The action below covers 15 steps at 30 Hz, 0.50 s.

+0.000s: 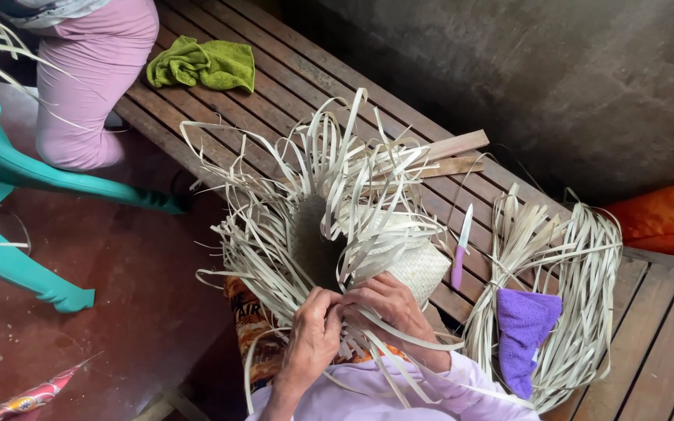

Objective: Weaving a traditional hat using dried plant fibers on a wooden bench.

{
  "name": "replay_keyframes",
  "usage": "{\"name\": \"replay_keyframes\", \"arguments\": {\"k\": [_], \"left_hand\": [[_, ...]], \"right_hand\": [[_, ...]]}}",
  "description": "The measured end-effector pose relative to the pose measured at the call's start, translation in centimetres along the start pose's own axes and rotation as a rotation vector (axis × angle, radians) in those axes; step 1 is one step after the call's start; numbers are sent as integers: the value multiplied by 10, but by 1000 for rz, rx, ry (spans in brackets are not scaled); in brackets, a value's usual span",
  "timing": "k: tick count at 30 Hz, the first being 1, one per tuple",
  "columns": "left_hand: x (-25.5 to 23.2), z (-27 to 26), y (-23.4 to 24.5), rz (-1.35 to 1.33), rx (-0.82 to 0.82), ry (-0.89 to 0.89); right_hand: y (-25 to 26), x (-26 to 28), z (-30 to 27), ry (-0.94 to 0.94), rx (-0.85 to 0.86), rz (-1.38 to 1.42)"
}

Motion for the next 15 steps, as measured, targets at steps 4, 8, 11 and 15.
{"name": "replay_keyframes", "arguments": {"k": [4, 8, 11, 15], "left_hand": [[6, -4, -3, -27, -47, 1], [11, -6, -6, -50, -58, 78], [11, -7, -9, -80, -59, 97], [6, -6, -8, -122, -43, 134]], "right_hand": [[3, -2, -7, -7, 18, 33], [9, 4, -8, -40, 61, 52], [15, 10, -4, -49, 107, 59], [14, 7, -9, -58, 95, 27]]}}
Point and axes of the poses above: each hand's wrist, its own z-axis towards the middle knuckle, its own y-axis out of the back of the hand, x = y × z, the point moved 5 cm from there along z, towards the middle knuckle, and after that the axes turned 15 degrees about -x, right-handed, at the moved point
